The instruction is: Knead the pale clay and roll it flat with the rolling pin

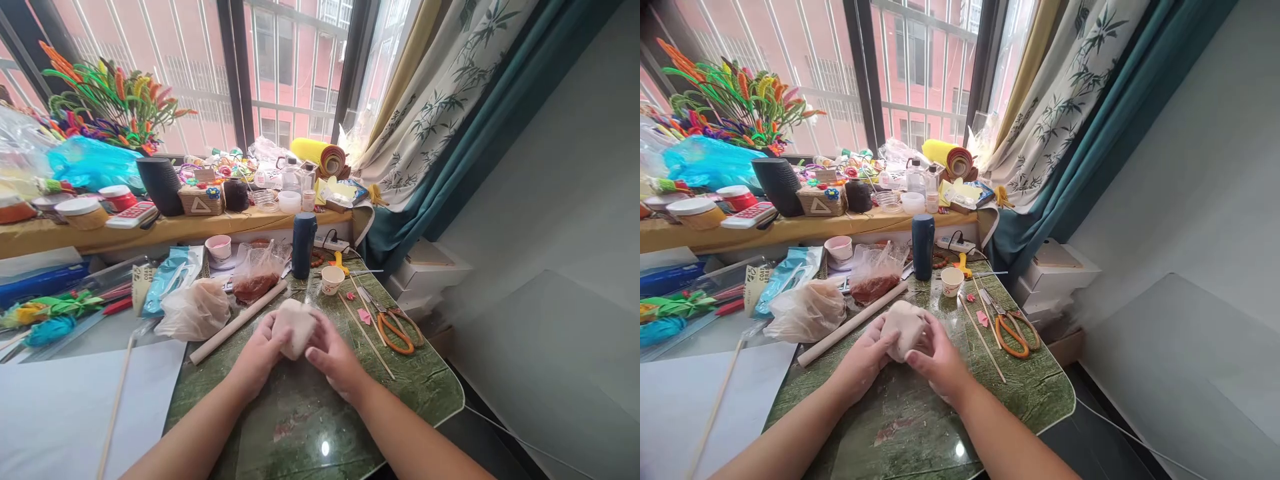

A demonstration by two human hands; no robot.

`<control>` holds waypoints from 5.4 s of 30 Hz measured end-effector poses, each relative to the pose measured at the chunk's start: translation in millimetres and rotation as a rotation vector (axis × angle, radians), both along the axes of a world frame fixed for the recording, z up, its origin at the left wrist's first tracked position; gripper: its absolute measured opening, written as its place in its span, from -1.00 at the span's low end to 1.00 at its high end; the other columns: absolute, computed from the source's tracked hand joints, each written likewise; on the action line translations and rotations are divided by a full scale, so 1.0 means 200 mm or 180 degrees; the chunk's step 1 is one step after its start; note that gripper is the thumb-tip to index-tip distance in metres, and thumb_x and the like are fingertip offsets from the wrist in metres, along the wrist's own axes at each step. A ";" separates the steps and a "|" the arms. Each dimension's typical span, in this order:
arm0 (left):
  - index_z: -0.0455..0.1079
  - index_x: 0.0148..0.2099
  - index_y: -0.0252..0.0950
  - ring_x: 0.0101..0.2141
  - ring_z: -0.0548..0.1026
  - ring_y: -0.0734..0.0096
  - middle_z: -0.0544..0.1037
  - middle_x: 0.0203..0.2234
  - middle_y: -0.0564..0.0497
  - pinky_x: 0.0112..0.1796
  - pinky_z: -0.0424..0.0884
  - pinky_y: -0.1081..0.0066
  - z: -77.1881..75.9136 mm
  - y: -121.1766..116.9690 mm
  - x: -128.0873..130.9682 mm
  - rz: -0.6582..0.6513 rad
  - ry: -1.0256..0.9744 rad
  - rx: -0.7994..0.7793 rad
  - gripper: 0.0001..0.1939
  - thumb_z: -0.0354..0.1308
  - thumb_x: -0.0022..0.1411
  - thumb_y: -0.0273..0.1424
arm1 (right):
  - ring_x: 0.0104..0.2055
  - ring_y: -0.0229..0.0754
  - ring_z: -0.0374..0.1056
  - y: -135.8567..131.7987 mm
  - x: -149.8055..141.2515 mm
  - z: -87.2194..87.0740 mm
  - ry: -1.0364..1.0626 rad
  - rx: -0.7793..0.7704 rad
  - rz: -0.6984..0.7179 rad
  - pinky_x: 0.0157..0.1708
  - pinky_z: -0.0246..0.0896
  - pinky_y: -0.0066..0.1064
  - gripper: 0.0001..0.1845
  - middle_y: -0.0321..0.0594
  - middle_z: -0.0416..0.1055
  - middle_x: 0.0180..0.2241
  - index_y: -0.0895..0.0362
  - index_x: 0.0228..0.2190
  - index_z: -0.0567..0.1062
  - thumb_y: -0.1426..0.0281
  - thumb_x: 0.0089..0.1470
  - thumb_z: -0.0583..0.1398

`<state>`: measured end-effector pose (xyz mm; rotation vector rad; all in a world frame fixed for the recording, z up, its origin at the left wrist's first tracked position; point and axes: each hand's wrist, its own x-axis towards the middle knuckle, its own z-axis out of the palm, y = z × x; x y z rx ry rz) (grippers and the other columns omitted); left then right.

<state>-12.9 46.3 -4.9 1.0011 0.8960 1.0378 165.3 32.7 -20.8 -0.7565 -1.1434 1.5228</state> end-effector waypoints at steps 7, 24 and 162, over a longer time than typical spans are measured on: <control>0.40 0.17 -0.18 0.18 0.39 0.01 0.50 0.15 -0.12 0.22 0.25 0.08 -0.04 0.03 -0.04 0.0054 0.1605 0.1021 -0.54 0.15 0.33 -0.07 | -0.11 0.08 0.52 0.03 0.00 0.04 -0.0909 -0.0045 -0.0807 -0.05 0.43 -0.11 -0.45 -0.11 0.61 -0.14 0.10 -0.10 0.52 0.06 -0.05 0.43; 0.48 -0.05 -0.21 -0.05 0.53 0.12 0.62 -0.11 -0.06 0.06 0.38 0.18 -0.07 0.10 -0.08 0.0359 0.1863 0.0865 -0.62 0.00 0.39 -0.07 | -0.12 0.00 0.53 -0.02 0.09 0.02 -0.1653 0.0587 -0.1105 -0.06 0.42 -0.18 -0.57 -0.15 0.61 -0.13 0.03 -0.06 0.55 0.19 0.04 0.40; 0.46 0.05 -0.23 0.03 0.52 0.08 0.59 -0.04 -0.14 0.02 0.45 0.18 -0.07 0.08 -0.11 0.0283 0.1149 0.0796 -0.51 0.00 0.39 0.03 | 0.30 0.16 0.23 -0.07 0.19 0.15 -0.1468 0.0886 -0.0526 0.33 0.03 0.04 -0.48 -0.11 0.35 0.25 -0.05 0.12 0.53 0.11 0.15 0.30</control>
